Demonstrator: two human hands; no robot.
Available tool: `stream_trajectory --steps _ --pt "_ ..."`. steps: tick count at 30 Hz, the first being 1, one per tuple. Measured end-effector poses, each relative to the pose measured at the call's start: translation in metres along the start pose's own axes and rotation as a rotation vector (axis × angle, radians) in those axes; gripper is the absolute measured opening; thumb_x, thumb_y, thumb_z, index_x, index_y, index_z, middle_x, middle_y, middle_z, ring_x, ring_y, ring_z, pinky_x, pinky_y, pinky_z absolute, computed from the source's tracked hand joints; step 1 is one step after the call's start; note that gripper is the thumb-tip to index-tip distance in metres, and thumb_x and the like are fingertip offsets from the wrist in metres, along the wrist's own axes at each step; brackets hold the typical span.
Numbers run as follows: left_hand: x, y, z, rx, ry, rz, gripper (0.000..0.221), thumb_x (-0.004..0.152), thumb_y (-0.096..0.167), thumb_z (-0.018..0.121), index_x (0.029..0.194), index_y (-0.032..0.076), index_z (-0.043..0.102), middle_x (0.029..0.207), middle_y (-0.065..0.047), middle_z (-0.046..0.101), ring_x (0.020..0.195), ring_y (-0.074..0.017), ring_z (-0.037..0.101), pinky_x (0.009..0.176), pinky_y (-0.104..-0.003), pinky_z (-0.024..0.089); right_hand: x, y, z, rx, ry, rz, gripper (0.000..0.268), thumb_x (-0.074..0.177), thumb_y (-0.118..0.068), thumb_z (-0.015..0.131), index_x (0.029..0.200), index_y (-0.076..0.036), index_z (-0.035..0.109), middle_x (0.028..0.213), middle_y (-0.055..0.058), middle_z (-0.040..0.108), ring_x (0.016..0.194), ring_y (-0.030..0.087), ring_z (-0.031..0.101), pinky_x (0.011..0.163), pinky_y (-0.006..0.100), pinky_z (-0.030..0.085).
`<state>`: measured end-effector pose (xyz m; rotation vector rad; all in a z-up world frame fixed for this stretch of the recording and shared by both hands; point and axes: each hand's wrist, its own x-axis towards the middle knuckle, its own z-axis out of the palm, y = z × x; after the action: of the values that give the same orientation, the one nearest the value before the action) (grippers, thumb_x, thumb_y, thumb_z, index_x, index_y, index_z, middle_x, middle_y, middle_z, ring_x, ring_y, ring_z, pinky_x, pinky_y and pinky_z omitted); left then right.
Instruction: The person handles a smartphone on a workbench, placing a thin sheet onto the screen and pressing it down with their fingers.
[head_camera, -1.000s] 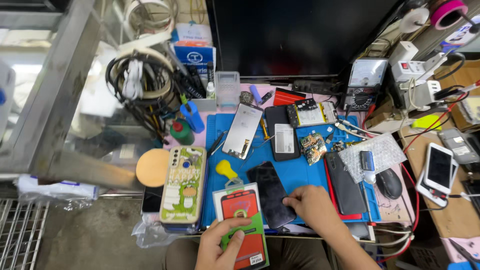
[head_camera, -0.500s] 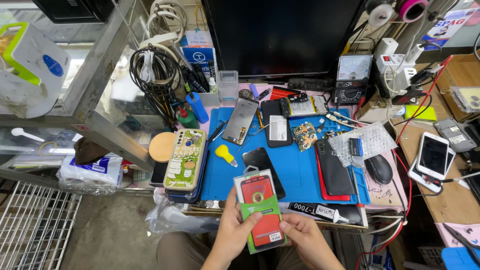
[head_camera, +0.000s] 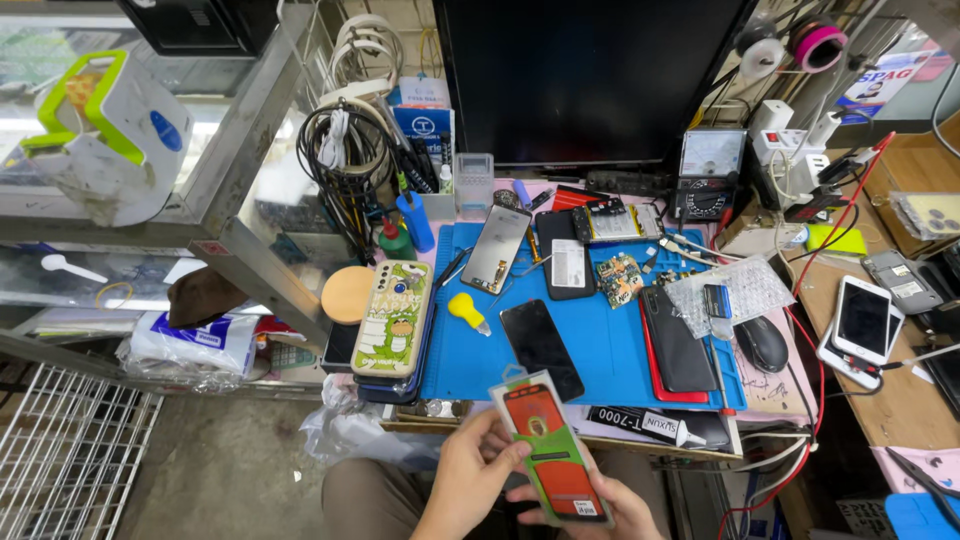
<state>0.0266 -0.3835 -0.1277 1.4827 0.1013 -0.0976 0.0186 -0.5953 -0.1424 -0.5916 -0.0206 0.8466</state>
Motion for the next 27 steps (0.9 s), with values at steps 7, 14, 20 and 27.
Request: stream_trajectory --steps 7,14,20,27 --pt "-0.014 0.029 0.004 0.088 0.087 0.132 0.092 0.076 0.017 0.088 0.153 0.012 0.037 0.137 -0.010 0.050 0.110 -0.0181 0.063 0.086 -0.034 0.064 0.001 0.029 -0.043 -0.514 0.058 -0.068 0.098 0.080 -0.060 0.059 0.159 -0.012 0.025 0.152 0.010 0.045 0.130 0.026 0.052 0.096 0.038 0.045" --pt "-0.019 0.037 0.021 0.069 -0.036 0.025 0.102 0.075 0.015 0.085 0.161 0.018 0.031 0.146 -0.008 0.045 0.114 -0.0212 0.065 0.091 -0.036 0.064 -0.001 0.051 -0.080 -0.455 0.091 -0.149 0.104 0.084 -0.068 0.061 0.161 -0.003 0.032 0.140 0.019 0.056 0.118 0.025 0.056 0.083 0.034 0.043" --pt "-0.023 0.030 0.025 -0.234 -0.080 0.038 0.073 0.084 0.007 0.072 0.148 0.014 0.040 0.151 -0.014 0.046 0.133 -0.0233 0.058 0.096 -0.042 0.062 -0.011 0.033 -0.066 -0.322 0.221 -0.117 0.094 0.086 -0.063 0.055 0.158 -0.005 0.035 0.150 0.013 0.052 0.115 0.025 0.058 0.082 0.034 0.044" --pt "-0.019 0.060 0.000 0.457 0.093 0.379 0.041 0.070 0.005 0.069 0.111 0.005 0.069 0.117 -0.012 0.071 0.114 -0.0298 0.068 0.099 -0.038 0.051 -0.013 0.018 -0.036 -0.469 0.209 -0.168 0.078 0.094 -0.046 0.057 0.155 0.001 0.043 0.158 0.015 0.049 0.137 0.023 0.050 0.117 0.038 0.032"
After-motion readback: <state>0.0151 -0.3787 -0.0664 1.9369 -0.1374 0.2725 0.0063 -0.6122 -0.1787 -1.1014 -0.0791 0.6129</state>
